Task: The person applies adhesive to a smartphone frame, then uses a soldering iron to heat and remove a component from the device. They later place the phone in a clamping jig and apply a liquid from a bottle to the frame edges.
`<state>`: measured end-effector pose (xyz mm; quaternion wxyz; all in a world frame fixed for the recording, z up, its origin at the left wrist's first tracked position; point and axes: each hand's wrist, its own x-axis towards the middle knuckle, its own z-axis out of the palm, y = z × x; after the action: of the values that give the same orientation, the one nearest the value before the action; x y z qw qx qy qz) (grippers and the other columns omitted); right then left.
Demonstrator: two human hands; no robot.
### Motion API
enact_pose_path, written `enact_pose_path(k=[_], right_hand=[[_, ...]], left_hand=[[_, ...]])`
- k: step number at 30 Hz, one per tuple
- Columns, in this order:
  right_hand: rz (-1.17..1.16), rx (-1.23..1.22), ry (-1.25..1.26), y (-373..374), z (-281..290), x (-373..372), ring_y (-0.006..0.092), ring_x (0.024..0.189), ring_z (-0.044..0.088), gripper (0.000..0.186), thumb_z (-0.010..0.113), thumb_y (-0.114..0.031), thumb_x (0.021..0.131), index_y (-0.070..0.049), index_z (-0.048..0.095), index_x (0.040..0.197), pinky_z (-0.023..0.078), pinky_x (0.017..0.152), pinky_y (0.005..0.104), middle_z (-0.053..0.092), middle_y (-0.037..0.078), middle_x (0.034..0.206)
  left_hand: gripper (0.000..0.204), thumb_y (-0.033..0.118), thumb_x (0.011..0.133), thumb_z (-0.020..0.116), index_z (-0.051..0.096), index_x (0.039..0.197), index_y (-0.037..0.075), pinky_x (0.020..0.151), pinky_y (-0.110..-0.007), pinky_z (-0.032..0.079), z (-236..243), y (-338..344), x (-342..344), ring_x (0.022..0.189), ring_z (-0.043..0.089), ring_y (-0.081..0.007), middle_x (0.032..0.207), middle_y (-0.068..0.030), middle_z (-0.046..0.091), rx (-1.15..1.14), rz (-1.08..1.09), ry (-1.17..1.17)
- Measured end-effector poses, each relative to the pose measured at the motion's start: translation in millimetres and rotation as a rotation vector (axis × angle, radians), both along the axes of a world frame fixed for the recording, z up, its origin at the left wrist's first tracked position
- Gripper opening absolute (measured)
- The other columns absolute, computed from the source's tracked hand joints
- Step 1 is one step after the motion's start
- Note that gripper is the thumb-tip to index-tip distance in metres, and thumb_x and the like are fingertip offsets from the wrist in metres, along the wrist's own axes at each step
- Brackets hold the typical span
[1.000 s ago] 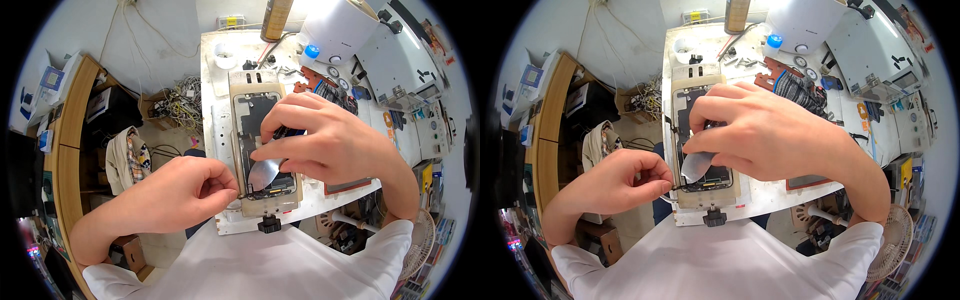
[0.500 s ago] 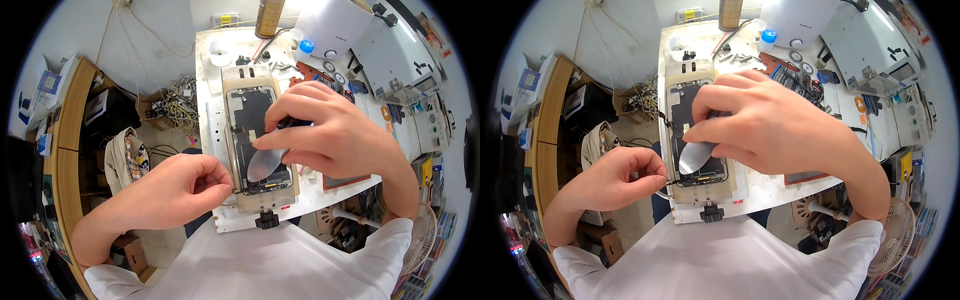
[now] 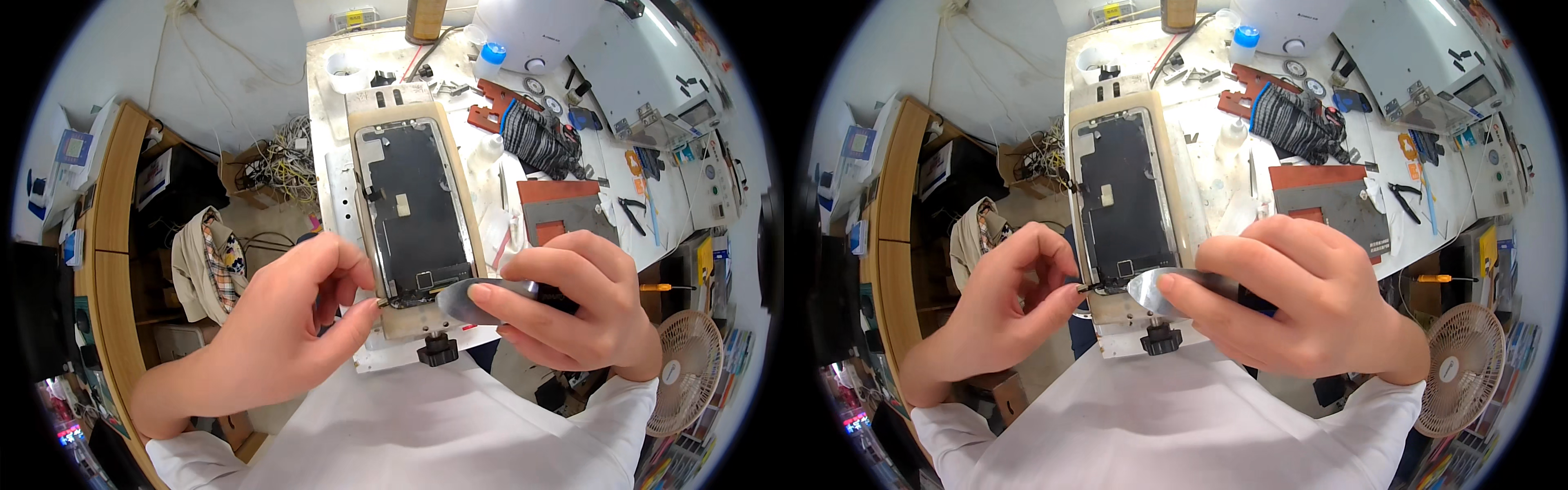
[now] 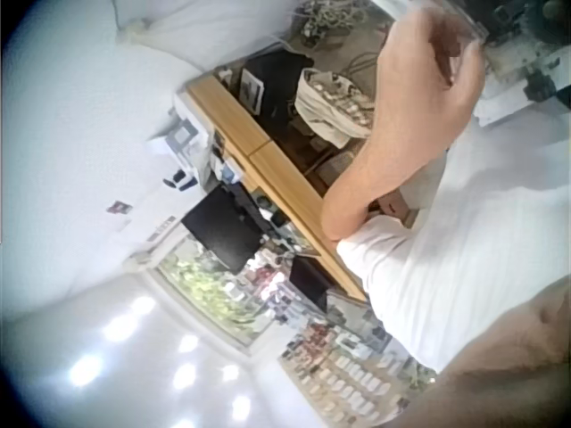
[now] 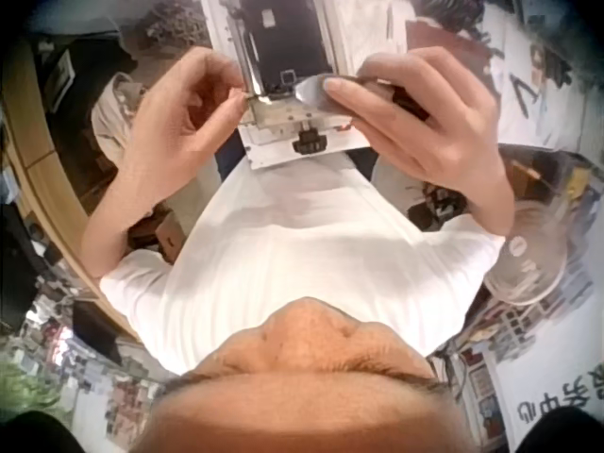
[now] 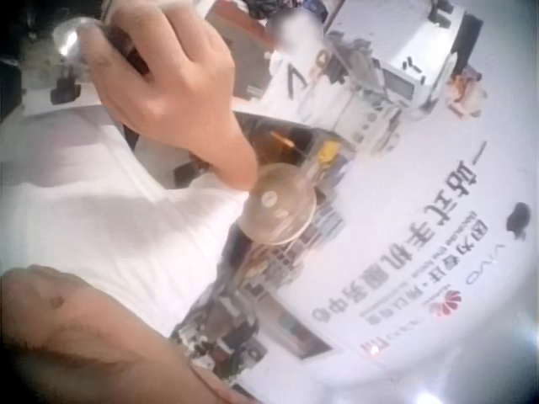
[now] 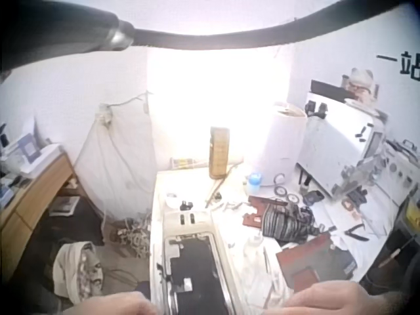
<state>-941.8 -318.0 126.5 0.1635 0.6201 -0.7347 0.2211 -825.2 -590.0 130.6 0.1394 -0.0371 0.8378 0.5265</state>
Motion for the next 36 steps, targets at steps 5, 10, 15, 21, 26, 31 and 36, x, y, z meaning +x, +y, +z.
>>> enact_pose_path(k=[5, 10, 15, 21, 26, 31, 36], right_hand=[[-0.051, -0.061, 0.007, 0, -11, 12, 0.0140, 0.068, 0.056, 0.045, 0.076, -0.010, 0.060, -0.013, 0.081, 0.105, 0.047, 0.055, 0.0250, 0.066, 0.000, 0.095], [-0.085, -0.066, 0.026, -5, -12, 22, 0.0142, 0.067, 0.057, 0.042, 0.075, -0.010, 0.060, -0.010, 0.080, 0.102, 0.047, 0.055, 0.0250, 0.066, 0.001, 0.094], [-0.121, -0.080, 0.050, -8, -17, 36, 0.0148, 0.068, 0.059, 0.038, 0.075, -0.009, 0.063, -0.007, 0.078, 0.101, 0.048, 0.053, 0.0258, 0.067, 0.004, 0.095], [-0.204, -0.100, 0.066, -14, -17, 59, 0.0150, 0.068, 0.060, 0.035, 0.076, -0.010, 0.067, -0.005, 0.078, 0.102, 0.046, 0.051, 0.0251, 0.069, 0.006, 0.095], [-0.261, -0.092, 0.092, -19, -17, 66, 0.0149, 0.069, 0.060, 0.032, 0.077, -0.010, 0.071, -0.005, 0.078, 0.103, 0.045, 0.051, 0.0248, 0.069, 0.006, 0.095], [-0.308, -0.072, 0.082, -20, -15, 70, 0.0150, 0.070, 0.061, 0.030, 0.078, -0.011, 0.073, -0.005, 0.078, 0.103, 0.045, 0.050, 0.0250, 0.069, 0.005, 0.095], [-0.351, -0.050, 0.099, -24, -14, 77, 0.0150, 0.070, 0.060, 0.029, 0.078, -0.011, 0.074, -0.005, 0.078, 0.103, 0.045, 0.050, 0.0250, 0.069, 0.005, 0.094]], left_hand=[[0.026, -0.012, 0.085, 0.074, 0.068, 0.105, 0.003, 0.057, -0.023, 0.045, -18, -4, -4, 0.079, 0.058, -0.0115, 0.098, -0.0038, 0.062, -0.194, -0.118, 0.546], [0.031, -0.013, 0.074, 0.078, 0.074, 0.101, 0.002, 0.060, -0.031, 0.049, -28, -12, -10, 0.077, 0.062, -0.0218, 0.100, -0.0084, 0.067, -0.365, -0.293, 0.881], [0.037, 0.000, 0.063, 0.079, 0.073, 0.100, 0.002, 0.061, -0.033, 0.054, -35, -15, -14, 0.075, 0.063, -0.0231, 0.097, -0.0083, 0.067, -0.489, -0.357, 1.091], [0.035, 0.002, 0.062, 0.078, 0.073, 0.096, 0.002, 0.060, -0.031, 0.053, -46, -19, -21, 0.074, 0.063, -0.0222, 0.097, -0.0073, 0.068, -0.460, -0.316, 1.198], [0.030, 0.000, 0.065, 0.078, 0.074, 0.094, 0.004, 0.063, -0.031, 0.052, -54, -18, -24, 0.076, 0.063, -0.0221, 0.101, -0.0068, 0.071, -0.390, -0.256, 1.235], [0.027, 0.001, 0.065, 0.077, 0.074, 0.091, 0.004, 0.066, -0.029, 0.052, -63, -18, -29, 0.077, 0.063, -0.0211, 0.104, -0.0064, 0.074, -0.349, -0.260, 1.277], [0.026, 0.004, 0.062, 0.075, 0.073, 0.088, 0.005, 0.066, -0.028, 0.051, -68, -21, -33, 0.076, 0.063, -0.0190, 0.101, -0.0059, 0.077, -0.364, -0.296, 1.364]])
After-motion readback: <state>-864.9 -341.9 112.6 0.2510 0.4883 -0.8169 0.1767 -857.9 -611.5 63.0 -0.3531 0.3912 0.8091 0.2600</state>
